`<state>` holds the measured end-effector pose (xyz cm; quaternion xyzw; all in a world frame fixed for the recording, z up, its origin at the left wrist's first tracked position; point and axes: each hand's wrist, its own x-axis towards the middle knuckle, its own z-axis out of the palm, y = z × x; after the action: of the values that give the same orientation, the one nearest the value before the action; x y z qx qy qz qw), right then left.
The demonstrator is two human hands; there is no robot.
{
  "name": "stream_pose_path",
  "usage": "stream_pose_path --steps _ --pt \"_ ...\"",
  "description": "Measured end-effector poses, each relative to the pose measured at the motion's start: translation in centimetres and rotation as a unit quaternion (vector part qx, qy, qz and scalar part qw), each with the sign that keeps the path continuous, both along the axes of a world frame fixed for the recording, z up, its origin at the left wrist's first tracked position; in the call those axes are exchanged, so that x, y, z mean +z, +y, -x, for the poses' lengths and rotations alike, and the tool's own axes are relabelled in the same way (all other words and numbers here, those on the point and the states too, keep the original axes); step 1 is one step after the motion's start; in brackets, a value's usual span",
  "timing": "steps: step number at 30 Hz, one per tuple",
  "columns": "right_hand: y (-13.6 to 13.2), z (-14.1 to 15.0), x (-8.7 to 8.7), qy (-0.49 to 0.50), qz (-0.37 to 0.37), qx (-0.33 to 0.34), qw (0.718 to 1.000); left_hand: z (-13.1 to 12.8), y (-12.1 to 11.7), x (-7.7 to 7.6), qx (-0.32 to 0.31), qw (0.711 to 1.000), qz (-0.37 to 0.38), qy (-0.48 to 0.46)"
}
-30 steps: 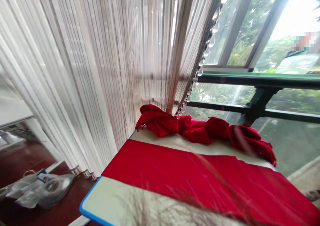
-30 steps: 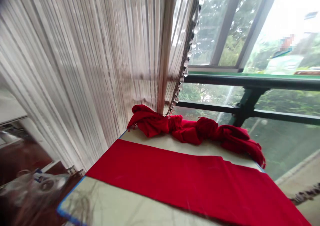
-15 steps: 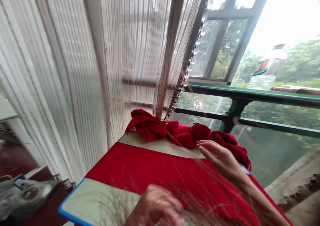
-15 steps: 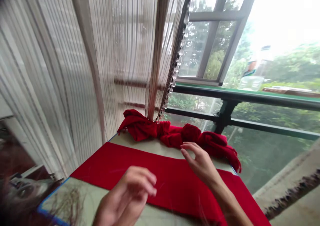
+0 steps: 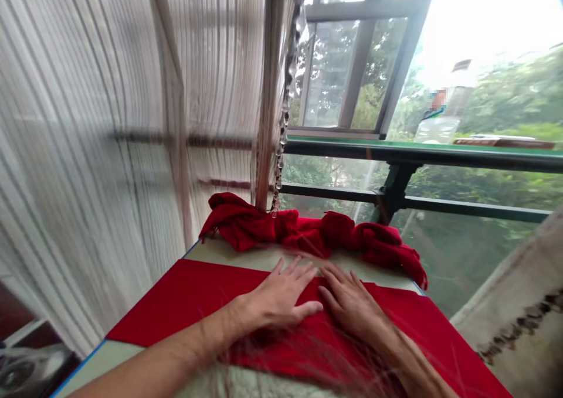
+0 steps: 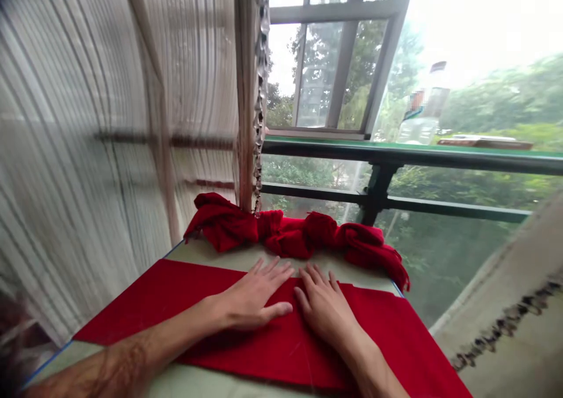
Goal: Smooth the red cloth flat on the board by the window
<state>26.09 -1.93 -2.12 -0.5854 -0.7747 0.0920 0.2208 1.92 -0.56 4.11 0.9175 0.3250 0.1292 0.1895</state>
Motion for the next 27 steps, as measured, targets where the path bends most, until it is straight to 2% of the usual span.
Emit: stream_pose_path --steps 2,5,9,15,22,27 --pt "-0.1 0.2 0.2 -0.03 0.016 -0.019 0.999 1.1 -0.4 -1.4 -0.009 0.998 0.005 0.06" --pt "-0.3 0.5 0.7 -0.062 0.031 -0.03 0.997 1.4 -0.7 -1.9 -0.012 0.995 0.002 0.1" --pt "-0.8 1.0 2.0 -0.106 0.06 -0.028 0.992 1.3 -1.0 -1.3 -0.01 0.997 0.012 0.074" --pt "-1.3 1.4 3.5 -0.094 0.07 -0.027 0.993 1.6 -1.5 -0.5 0.011 0.996 0.022 0.08" --pt "-1.5 1.0 3.1 -0.043 0.046 -0.02 0.998 1.8 -2.2 -0.2 -0.004 0.997 0.001 0.072" --pt "-1.0 0.2 2.9 0.032 0.008 0.0 0.999 1.0 -3.5 0.8 -0.014 0.994 0.052 0.093"
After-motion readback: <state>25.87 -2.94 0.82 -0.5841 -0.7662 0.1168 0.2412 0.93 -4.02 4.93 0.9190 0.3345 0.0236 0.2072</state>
